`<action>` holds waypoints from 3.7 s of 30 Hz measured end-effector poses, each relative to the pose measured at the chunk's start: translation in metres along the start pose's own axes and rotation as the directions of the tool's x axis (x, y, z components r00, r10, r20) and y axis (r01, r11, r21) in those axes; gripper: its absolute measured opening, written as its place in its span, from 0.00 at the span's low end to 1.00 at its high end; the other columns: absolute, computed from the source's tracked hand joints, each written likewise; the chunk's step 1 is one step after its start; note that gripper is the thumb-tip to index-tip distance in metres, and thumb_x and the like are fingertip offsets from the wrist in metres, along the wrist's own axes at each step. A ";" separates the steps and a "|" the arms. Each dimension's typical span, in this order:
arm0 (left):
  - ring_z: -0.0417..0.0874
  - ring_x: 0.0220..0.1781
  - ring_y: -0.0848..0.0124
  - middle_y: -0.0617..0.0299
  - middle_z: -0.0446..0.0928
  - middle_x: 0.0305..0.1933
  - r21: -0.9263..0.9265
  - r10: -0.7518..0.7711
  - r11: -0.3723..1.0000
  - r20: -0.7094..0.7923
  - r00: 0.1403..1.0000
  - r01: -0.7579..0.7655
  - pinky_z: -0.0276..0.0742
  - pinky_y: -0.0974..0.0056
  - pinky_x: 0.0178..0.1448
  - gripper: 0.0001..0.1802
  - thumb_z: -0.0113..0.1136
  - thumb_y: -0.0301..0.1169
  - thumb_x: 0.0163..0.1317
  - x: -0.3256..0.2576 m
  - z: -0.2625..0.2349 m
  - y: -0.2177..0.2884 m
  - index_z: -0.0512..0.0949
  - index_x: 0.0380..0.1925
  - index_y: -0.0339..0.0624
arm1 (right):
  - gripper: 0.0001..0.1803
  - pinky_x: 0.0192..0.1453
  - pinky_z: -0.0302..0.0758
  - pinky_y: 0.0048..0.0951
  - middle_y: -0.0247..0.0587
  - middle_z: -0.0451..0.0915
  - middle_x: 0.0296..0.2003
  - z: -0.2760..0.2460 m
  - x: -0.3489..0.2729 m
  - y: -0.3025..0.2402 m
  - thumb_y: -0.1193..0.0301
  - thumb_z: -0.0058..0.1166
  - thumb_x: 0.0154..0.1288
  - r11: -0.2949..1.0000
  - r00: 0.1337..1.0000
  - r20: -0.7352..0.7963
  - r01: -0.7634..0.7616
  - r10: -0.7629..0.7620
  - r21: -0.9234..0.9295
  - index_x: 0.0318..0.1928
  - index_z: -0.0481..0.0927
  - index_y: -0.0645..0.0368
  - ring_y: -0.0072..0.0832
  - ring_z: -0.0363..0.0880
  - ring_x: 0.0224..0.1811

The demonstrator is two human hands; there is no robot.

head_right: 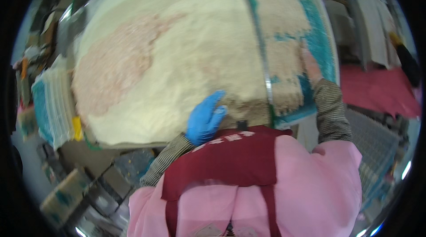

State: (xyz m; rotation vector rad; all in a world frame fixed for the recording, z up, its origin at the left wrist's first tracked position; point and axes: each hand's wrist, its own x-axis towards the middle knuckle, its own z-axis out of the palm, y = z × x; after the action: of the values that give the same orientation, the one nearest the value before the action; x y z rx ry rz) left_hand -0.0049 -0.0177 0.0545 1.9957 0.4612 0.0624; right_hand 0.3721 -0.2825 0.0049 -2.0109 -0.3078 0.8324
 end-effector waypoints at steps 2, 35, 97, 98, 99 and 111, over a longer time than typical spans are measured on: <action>0.77 0.72 0.47 0.40 0.76 0.71 0.010 -0.042 0.999 0.039 0.998 0.042 0.71 0.51 0.75 0.27 0.58 0.42 0.76 -0.002 -0.009 0.001 0.75 0.69 0.40 | 0.38 0.87 0.45 0.32 0.48 0.54 0.83 -0.004 0.026 0.020 0.51 0.37 0.87 0.995 0.995 -0.053 0.077 -0.080 -0.065 0.84 0.51 0.61 0.35 0.51 0.86; 0.87 0.43 0.55 0.53 0.86 0.42 0.240 -0.272 0.709 -0.774 0.571 0.663 0.81 0.51 0.47 0.17 0.68 0.43 0.68 -0.007 -0.138 -0.109 0.84 0.47 0.42 | 0.23 0.62 0.80 0.34 0.45 0.89 0.51 0.305 -0.108 -0.095 0.59 0.44 0.82 0.951 0.563 0.793 0.301 -0.232 0.064 0.63 0.82 0.59 0.34 0.87 0.54; 0.78 0.68 0.50 0.46 0.77 0.68 -0.018 -0.053 0.998 -0.558 0.828 0.053 0.72 0.52 0.73 0.18 0.61 0.14 0.62 -0.061 -0.079 -0.028 0.87 0.49 0.42 | 0.28 0.61 0.78 0.31 0.43 0.86 0.54 0.288 -0.100 -0.086 0.54 0.43 0.84 0.983 0.653 0.756 -0.161 0.040 0.087 0.64 0.80 0.64 0.28 0.83 0.54; 0.77 0.68 0.50 0.46 0.77 0.69 0.062 -0.005 0.997 -0.495 0.869 0.041 0.71 0.52 0.73 0.20 0.60 0.14 0.61 -0.065 -0.074 -0.040 0.87 0.51 0.43 | 0.28 0.61 0.78 0.31 0.43 0.86 0.54 0.284 -0.098 -0.089 0.54 0.43 0.84 0.985 0.675 0.737 -0.148 0.036 0.087 0.64 0.80 0.65 0.27 0.83 0.53; 0.77 0.69 0.50 0.45 0.77 0.70 0.141 0.040 0.990 -0.425 0.904 0.023 0.71 0.52 0.73 0.23 0.60 0.13 0.60 -0.066 -0.070 -0.046 0.87 0.52 0.44 | 0.28 0.61 0.78 0.31 0.43 0.86 0.54 0.277 -0.097 -0.093 0.54 0.43 0.84 0.987 0.696 0.717 -0.135 0.032 0.088 0.64 0.80 0.65 0.27 0.83 0.53; 0.84 0.57 0.63 0.50 0.81 0.64 -0.332 -0.435 0.899 -0.591 0.680 0.286 0.81 0.62 0.61 0.23 0.66 0.30 0.71 -0.043 -0.023 -0.073 0.80 0.65 0.37 | 0.30 0.60 0.79 0.30 0.42 0.83 0.58 0.303 -0.088 -0.091 0.51 0.47 0.83 0.851 0.744 0.645 -0.443 0.173 0.283 0.68 0.76 0.63 0.26 0.81 0.55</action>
State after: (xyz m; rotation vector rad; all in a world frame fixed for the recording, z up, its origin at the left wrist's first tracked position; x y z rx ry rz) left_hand -0.0714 0.0156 0.0076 1.5839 1.2523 0.5583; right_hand 0.1152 -0.0777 0.0095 -1.3551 -0.1120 1.6194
